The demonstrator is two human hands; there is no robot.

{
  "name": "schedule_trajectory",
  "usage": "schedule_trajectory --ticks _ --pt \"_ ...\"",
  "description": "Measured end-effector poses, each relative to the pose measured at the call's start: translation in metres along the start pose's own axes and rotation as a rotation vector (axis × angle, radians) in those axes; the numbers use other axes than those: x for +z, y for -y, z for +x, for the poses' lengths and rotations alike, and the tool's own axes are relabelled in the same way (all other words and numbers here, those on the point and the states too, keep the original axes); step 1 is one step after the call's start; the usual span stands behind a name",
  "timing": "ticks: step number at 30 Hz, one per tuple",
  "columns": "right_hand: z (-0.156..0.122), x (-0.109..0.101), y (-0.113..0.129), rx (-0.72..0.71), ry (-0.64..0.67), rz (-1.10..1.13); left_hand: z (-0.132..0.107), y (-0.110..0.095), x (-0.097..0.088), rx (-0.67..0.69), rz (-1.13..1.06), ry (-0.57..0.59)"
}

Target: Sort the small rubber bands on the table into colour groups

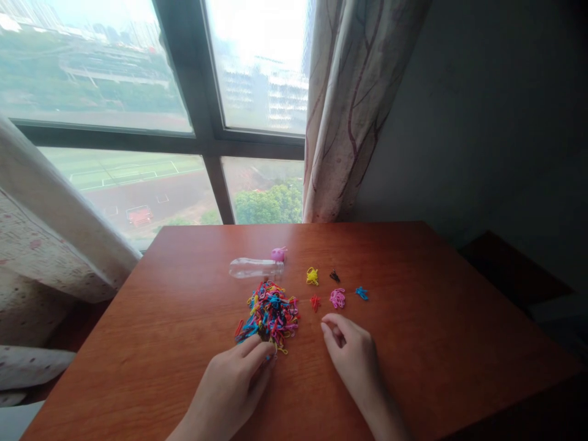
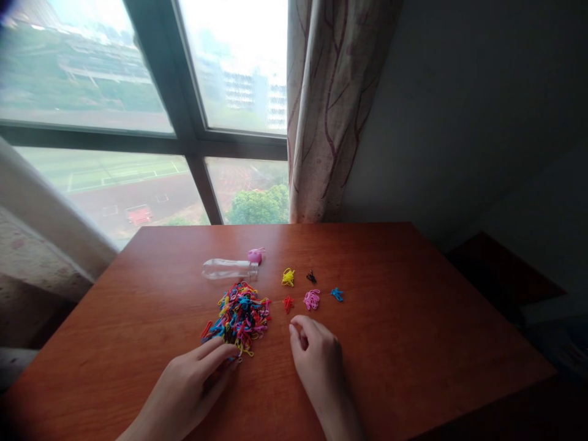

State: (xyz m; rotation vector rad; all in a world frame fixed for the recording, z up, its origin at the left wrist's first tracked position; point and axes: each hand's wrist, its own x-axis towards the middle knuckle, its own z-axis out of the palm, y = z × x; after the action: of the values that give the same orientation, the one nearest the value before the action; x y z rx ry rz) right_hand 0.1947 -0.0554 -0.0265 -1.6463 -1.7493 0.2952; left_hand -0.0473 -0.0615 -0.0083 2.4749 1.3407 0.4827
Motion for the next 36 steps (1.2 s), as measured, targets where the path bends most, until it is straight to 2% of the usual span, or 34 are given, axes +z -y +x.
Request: schedule_trajectory --ticks 5,10,13,15,18,23,26,30,36 --pt "-0.015 0.017 0.019 -0.054 0.114 0.036 0.008 -0.011 -0.001 -0.006 0.136 0.095" --pt "-0.015 0.016 0.019 -0.070 0.141 0.066 0.025 -0.022 -0.007 -0.003 0.234 0.254" --pt "-0.014 0.015 0.019 -0.085 0.152 0.056 0.031 -0.025 -0.009 -0.008 0.247 0.291" --pt "-0.014 0.015 0.019 -0.085 0.159 0.053 0.031 -0.024 -0.009 0.002 0.211 0.273" --pt "-0.015 0.015 0.021 -0.073 0.169 0.070 0.030 -0.020 -0.011 -0.002 0.067 0.181" --pt "-0.015 0.013 0.022 -0.059 0.180 0.082 0.045 -0.013 -0.026 -0.075 -0.185 0.042" --pt "-0.015 0.013 0.022 -0.051 0.185 0.085 0.066 -0.012 -0.035 -0.080 -0.164 -0.013" --pt "-0.014 0.014 0.021 -0.045 0.189 0.104 0.101 -0.012 -0.039 -0.057 0.025 -0.017" --pt "-0.014 0.015 0.020 -0.057 0.181 0.128 0.160 -0.012 -0.023 -0.044 0.111 0.028"
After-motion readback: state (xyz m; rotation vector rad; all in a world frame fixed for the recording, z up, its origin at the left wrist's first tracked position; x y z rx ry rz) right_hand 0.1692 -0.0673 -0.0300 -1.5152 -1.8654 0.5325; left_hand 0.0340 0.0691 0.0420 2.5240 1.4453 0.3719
